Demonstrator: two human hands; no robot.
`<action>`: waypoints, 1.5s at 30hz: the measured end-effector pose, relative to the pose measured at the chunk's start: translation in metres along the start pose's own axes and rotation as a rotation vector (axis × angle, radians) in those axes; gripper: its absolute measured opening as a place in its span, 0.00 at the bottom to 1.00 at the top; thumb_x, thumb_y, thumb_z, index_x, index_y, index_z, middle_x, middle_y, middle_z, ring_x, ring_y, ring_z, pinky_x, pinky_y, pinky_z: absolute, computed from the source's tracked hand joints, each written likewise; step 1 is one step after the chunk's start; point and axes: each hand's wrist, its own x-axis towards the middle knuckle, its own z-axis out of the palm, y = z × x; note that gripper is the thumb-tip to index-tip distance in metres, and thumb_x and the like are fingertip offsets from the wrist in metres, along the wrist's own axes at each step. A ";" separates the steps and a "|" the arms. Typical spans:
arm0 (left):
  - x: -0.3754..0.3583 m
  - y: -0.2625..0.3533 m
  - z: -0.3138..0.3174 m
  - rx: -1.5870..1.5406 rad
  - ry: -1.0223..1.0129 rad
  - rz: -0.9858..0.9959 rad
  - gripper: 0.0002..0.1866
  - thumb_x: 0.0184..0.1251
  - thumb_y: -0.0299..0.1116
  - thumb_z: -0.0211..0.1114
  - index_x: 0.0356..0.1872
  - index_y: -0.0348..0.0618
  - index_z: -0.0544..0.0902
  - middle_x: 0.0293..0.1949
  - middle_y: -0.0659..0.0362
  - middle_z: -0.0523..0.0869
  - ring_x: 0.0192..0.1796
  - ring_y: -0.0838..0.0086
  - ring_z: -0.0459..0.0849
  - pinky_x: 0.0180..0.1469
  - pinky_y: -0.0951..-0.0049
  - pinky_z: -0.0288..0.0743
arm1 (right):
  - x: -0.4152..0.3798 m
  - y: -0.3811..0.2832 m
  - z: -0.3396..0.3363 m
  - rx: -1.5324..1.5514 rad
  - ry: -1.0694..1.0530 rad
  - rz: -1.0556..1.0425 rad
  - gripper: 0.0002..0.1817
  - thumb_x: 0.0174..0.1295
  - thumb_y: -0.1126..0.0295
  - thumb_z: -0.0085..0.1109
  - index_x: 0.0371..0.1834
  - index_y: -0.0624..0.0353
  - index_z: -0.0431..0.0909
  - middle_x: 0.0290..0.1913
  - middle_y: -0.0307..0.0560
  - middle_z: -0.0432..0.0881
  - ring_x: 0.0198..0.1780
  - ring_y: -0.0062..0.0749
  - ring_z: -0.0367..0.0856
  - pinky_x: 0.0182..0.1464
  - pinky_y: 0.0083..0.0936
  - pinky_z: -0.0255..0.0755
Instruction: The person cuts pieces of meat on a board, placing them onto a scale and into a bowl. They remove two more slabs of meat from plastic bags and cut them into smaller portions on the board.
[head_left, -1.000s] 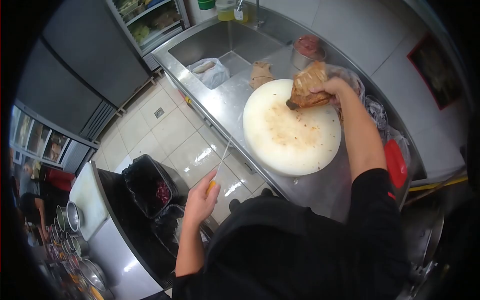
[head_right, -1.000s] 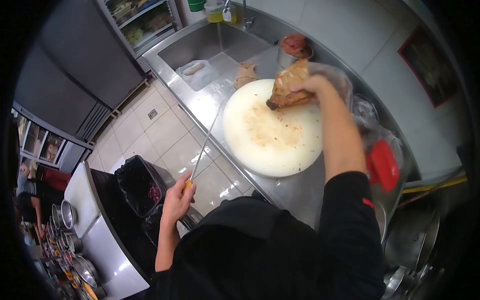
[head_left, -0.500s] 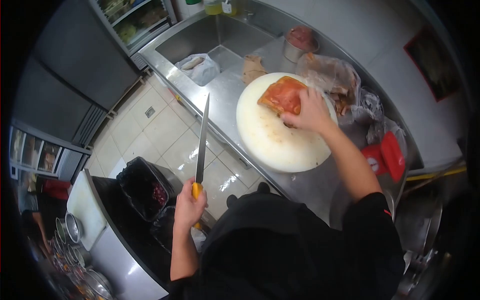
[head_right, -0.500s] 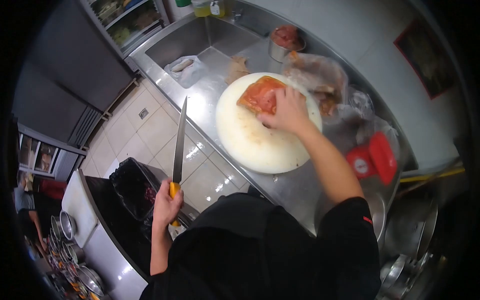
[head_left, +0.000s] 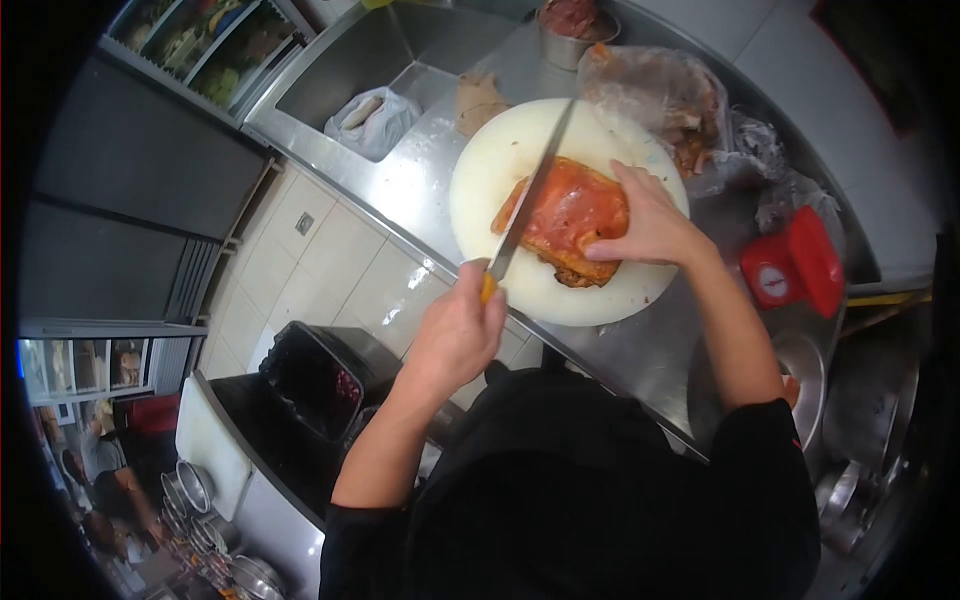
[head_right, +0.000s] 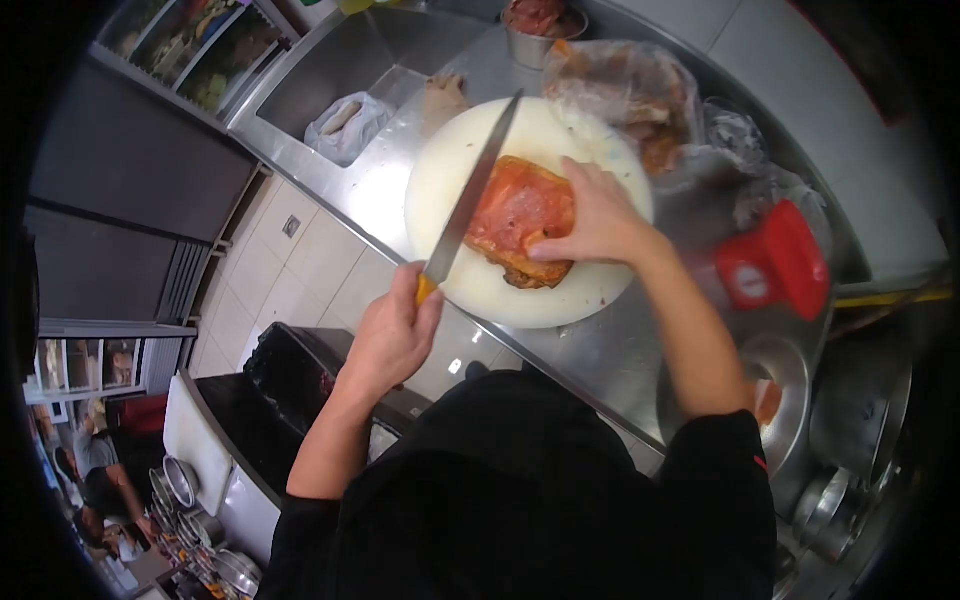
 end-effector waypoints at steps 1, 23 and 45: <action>0.006 0.008 0.001 0.034 -0.015 0.002 0.19 0.78 0.35 0.59 0.62 0.38 0.69 0.35 0.33 0.85 0.40 0.32 0.84 0.44 0.42 0.77 | -0.006 0.007 0.005 0.031 0.013 0.017 0.68 0.38 0.43 0.85 0.79 0.66 0.57 0.72 0.66 0.67 0.75 0.62 0.64 0.78 0.46 0.61; 0.076 0.055 0.038 0.264 -0.188 -0.072 0.15 0.78 0.35 0.60 0.47 0.36 0.65 0.29 0.36 0.85 0.37 0.35 0.85 0.41 0.42 0.77 | -0.010 0.019 0.020 0.087 0.143 -0.046 0.65 0.37 0.50 0.88 0.75 0.69 0.58 0.68 0.65 0.68 0.72 0.61 0.65 0.75 0.46 0.62; 0.014 0.082 -0.041 0.508 -0.438 -0.347 0.15 0.77 0.36 0.64 0.46 0.38 0.67 0.25 0.38 0.84 0.34 0.36 0.85 0.36 0.43 0.78 | -0.003 0.015 0.018 0.112 0.075 0.005 0.61 0.40 0.52 0.87 0.74 0.70 0.60 0.69 0.63 0.68 0.70 0.60 0.64 0.75 0.47 0.62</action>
